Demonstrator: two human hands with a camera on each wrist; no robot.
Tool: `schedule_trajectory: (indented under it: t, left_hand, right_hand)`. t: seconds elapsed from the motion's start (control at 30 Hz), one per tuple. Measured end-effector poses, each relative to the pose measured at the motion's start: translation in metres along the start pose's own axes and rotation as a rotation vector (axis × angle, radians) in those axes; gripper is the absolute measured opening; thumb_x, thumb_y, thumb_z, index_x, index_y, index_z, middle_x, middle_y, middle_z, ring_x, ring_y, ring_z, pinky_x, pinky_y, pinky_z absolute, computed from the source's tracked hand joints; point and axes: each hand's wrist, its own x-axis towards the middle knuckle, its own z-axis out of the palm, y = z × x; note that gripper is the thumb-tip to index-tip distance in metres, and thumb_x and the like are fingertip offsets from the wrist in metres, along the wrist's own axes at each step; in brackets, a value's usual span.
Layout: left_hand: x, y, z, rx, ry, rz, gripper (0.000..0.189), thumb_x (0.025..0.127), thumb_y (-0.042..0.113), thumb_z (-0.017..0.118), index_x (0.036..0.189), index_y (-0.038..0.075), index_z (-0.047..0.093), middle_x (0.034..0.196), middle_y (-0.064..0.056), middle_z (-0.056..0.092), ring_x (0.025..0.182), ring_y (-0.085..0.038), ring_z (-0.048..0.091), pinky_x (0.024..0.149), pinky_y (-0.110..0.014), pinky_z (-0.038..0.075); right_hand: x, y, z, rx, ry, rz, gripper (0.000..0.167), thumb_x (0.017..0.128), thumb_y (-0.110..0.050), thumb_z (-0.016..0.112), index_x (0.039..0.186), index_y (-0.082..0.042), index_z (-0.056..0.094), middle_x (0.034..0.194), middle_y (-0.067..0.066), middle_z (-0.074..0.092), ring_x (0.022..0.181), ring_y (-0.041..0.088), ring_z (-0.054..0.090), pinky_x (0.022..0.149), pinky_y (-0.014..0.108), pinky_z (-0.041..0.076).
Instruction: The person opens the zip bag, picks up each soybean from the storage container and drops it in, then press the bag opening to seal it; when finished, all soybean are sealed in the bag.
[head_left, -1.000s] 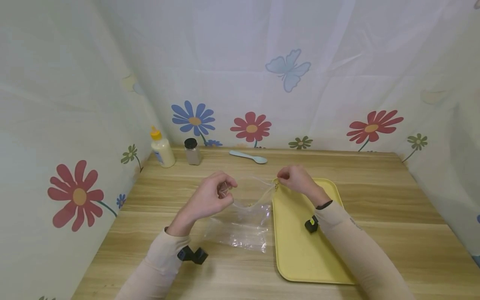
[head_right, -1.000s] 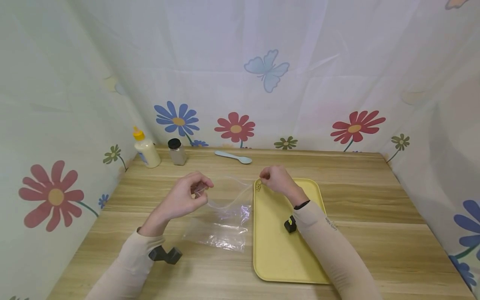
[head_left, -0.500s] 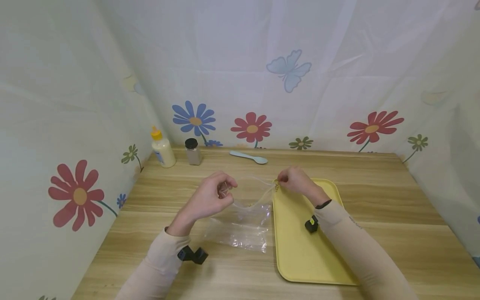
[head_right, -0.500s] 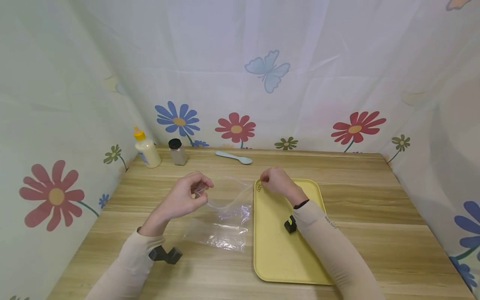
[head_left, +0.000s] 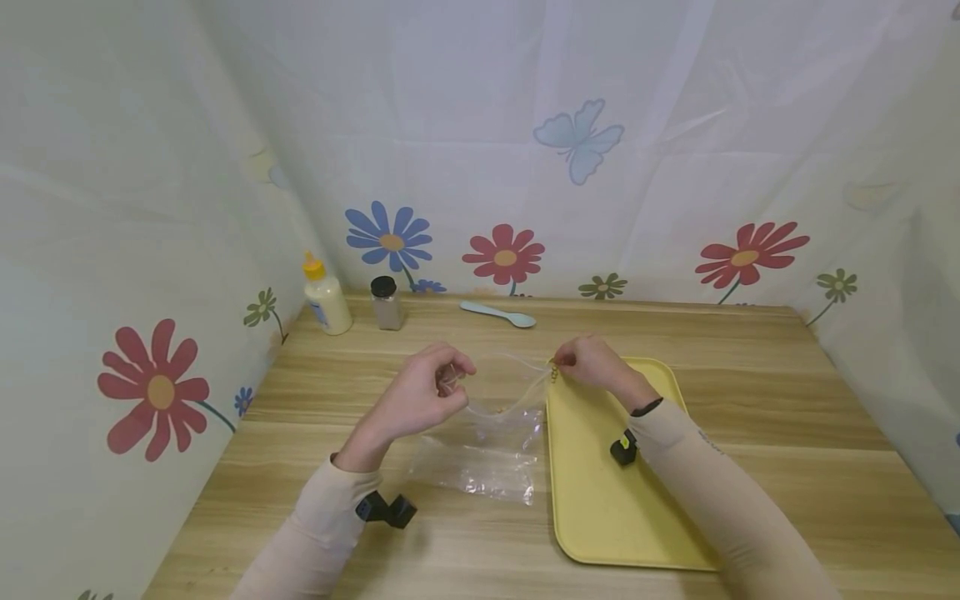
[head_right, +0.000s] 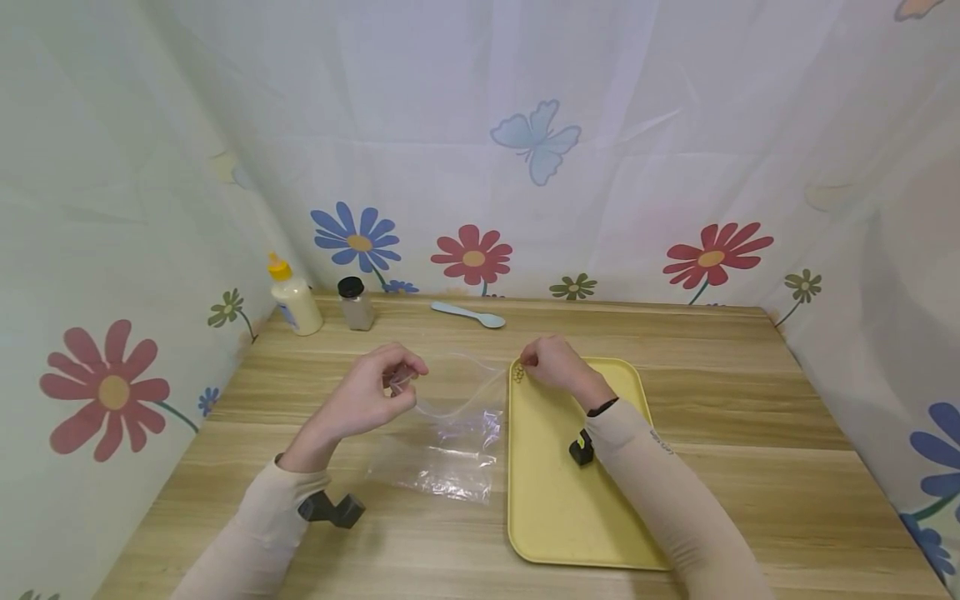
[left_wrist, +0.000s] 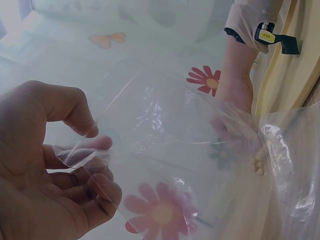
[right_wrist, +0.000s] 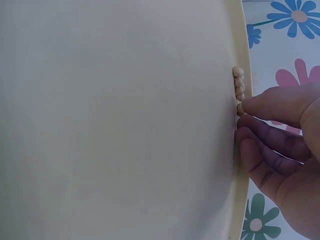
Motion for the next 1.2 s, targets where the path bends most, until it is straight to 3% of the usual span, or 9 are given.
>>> schedule_trajectory:
  t: [0.23,0.5,1.2]
  left_hand:
    - [-0.0003,-0.0007,0.0001,-0.007,-0.002,0.002,0.028,0.074,0.002,0.061,0.101,0.002,0.065,0.09,-0.01,0.06,0.073,-0.017,0.053,0.062,-0.026,0.049]
    - [-0.0002,-0.001,-0.0002,-0.003,0.004,0.0,0.027,0.073,0.003,0.061,0.1,0.004,0.065,0.089,-0.006,0.059,0.073,-0.016,0.052,0.061,-0.026,0.048]
    - [-0.0006,-0.0001,-0.001,-0.008,-0.003,-0.001,0.028,0.073,0.002,0.061,0.101,0.002,0.065,0.092,-0.011,0.062,0.073,-0.016,0.054,0.062,-0.026,0.05]
  right_hand:
    - [-0.0001,-0.0007,-0.0002,-0.034,-0.027,0.015,0.014,0.087,-0.01,0.067,0.099,-0.009,0.075,0.105,0.01,0.073,0.099,0.028,0.067,0.088,0.043,0.053]
    - [-0.0002,-0.0027,-0.0017,-0.043,-0.036,0.017,0.012,0.087,-0.007,0.066,0.095,-0.008,0.075,0.103,0.01,0.073,0.098,0.028,0.067,0.088,0.043,0.053]
    - [-0.0008,-0.0021,-0.0005,-0.078,0.002,-0.011,0.009,0.087,-0.011,0.066,0.089,-0.008,0.074,0.087,0.005,0.072,0.08,0.018,0.064,0.078,0.039,0.054]
